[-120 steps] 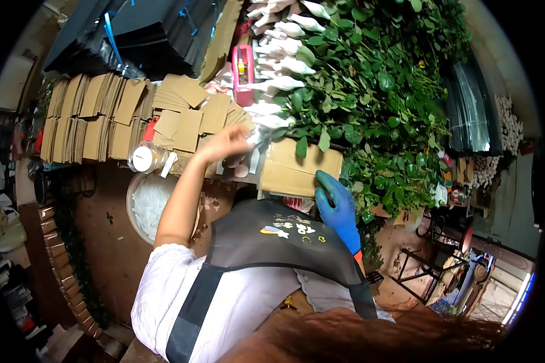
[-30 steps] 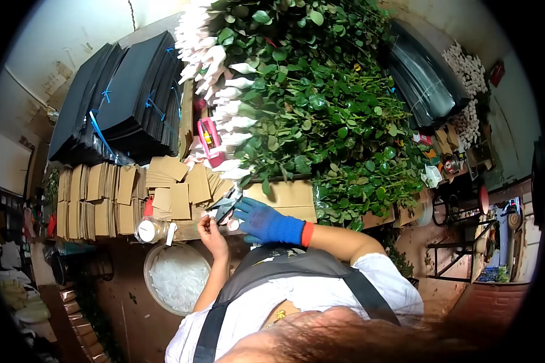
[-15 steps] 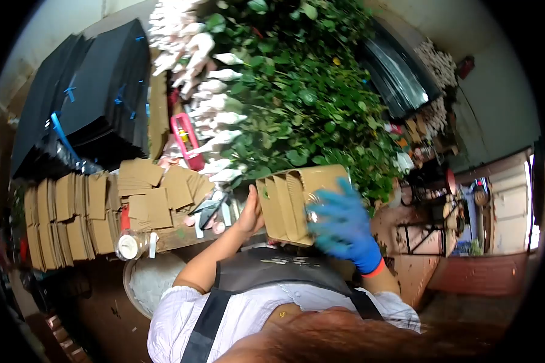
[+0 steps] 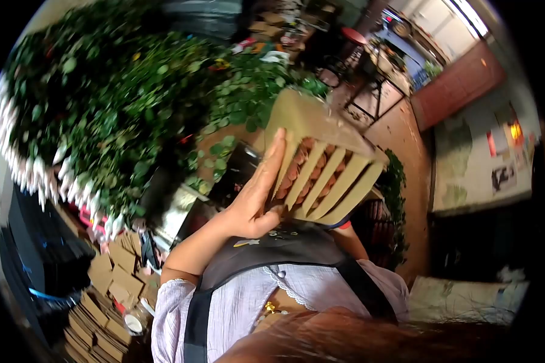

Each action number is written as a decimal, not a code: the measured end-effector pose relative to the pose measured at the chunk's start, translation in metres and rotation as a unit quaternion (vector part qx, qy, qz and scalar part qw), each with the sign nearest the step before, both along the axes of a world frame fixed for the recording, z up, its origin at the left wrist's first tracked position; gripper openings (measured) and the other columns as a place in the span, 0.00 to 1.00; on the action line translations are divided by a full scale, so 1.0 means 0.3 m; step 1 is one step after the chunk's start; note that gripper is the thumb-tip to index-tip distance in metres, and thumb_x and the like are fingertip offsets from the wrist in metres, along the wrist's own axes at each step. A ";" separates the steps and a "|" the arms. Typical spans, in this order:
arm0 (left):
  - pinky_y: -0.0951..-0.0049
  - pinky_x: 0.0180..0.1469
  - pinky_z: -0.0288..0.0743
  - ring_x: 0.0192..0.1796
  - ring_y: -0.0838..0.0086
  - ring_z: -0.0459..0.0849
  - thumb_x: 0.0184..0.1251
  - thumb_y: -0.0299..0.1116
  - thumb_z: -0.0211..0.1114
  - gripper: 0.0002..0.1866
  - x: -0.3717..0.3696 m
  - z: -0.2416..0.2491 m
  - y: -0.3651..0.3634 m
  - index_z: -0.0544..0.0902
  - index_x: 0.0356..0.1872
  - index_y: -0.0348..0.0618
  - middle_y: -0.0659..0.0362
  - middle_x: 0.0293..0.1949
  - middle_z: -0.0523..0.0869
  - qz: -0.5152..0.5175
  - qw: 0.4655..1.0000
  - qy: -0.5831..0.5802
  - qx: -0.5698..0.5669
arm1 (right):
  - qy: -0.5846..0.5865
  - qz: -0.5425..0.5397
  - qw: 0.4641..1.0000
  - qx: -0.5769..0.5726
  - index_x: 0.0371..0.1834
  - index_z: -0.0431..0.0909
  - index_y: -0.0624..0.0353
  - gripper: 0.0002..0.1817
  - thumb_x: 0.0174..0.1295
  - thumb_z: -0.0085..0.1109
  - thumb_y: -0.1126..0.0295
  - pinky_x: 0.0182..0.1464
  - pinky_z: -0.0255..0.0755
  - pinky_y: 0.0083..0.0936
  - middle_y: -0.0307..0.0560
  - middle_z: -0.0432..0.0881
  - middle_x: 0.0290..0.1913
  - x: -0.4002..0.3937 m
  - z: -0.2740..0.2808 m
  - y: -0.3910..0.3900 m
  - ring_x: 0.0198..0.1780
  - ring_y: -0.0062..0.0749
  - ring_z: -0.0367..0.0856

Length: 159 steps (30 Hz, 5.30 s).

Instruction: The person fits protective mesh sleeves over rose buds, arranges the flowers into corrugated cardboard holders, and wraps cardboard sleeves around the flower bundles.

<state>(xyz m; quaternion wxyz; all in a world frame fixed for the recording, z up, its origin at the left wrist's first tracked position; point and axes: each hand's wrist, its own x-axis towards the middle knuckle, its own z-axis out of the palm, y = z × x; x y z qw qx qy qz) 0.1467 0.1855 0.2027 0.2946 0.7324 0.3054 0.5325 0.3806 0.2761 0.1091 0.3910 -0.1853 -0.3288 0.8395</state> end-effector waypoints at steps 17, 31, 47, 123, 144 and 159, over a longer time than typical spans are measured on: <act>0.64 0.79 0.45 0.83 0.64 0.42 0.64 0.10 0.38 0.53 0.754 -0.213 0.355 0.14 0.76 0.59 0.52 0.83 0.32 -0.192 0.930 -0.135 -0.283 | -0.337 -0.168 0.868 0.324 0.70 0.71 0.52 0.30 0.66 0.60 0.54 0.72 0.68 0.37 0.43 0.75 0.71 0.755 0.057 0.158 0.67 0.41 0.77; 0.66 0.80 0.33 0.83 0.63 0.28 0.60 0.08 0.40 0.55 0.861 -0.315 0.397 0.10 0.73 0.50 0.48 0.81 0.23 -0.198 0.933 -0.071 -0.291 | -0.283 -0.267 0.902 0.185 0.72 0.67 0.61 0.51 0.42 0.86 0.65 0.67 0.73 0.34 0.47 0.76 0.68 0.842 -0.050 0.178 0.64 0.32 0.78; 0.56 0.77 0.55 0.81 0.59 0.58 0.58 0.13 0.43 0.42 0.744 -0.565 0.428 0.57 0.79 0.46 0.52 0.79 0.62 -0.093 0.826 -0.090 -0.549 | -0.271 -0.555 0.786 -0.011 0.54 0.80 0.66 0.23 0.80 0.46 0.55 0.52 0.73 0.22 0.40 0.83 0.50 0.919 -0.522 0.253 0.47 0.21 0.77; 0.53 0.49 0.79 0.45 0.47 0.87 0.58 0.49 0.74 0.37 -0.347 -0.583 -0.573 0.72 0.62 0.35 0.40 0.38 0.87 0.484 0.647 0.266 -0.525 | -0.370 0.227 0.529 0.729 0.47 0.83 0.43 0.19 0.68 0.52 0.45 0.35 0.78 0.46 0.49 0.87 0.34 -0.991 -0.244 -0.319 0.34 0.51 0.86; 0.56 0.44 0.80 0.38 0.51 0.89 0.49 0.46 0.80 0.23 -0.323 -0.666 -0.584 0.87 0.41 0.41 0.49 0.35 0.90 0.590 0.572 0.293 -0.488 | -0.071 0.283 0.632 0.718 0.55 0.80 0.56 0.19 0.69 0.56 0.55 0.45 0.76 0.42 0.53 0.84 0.40 -1.041 -0.310 -0.206 0.42 0.50 0.83; 0.57 0.49 0.80 0.45 0.51 0.88 0.44 0.59 0.81 0.35 -0.338 -0.505 -0.518 0.86 0.46 0.40 0.46 0.40 0.90 0.472 0.599 0.323 -0.560 | -0.095 0.272 0.631 0.721 0.42 0.80 0.56 0.15 0.67 0.55 0.55 0.41 0.74 0.45 0.54 0.83 0.35 -1.042 -0.303 -0.216 0.39 0.54 0.81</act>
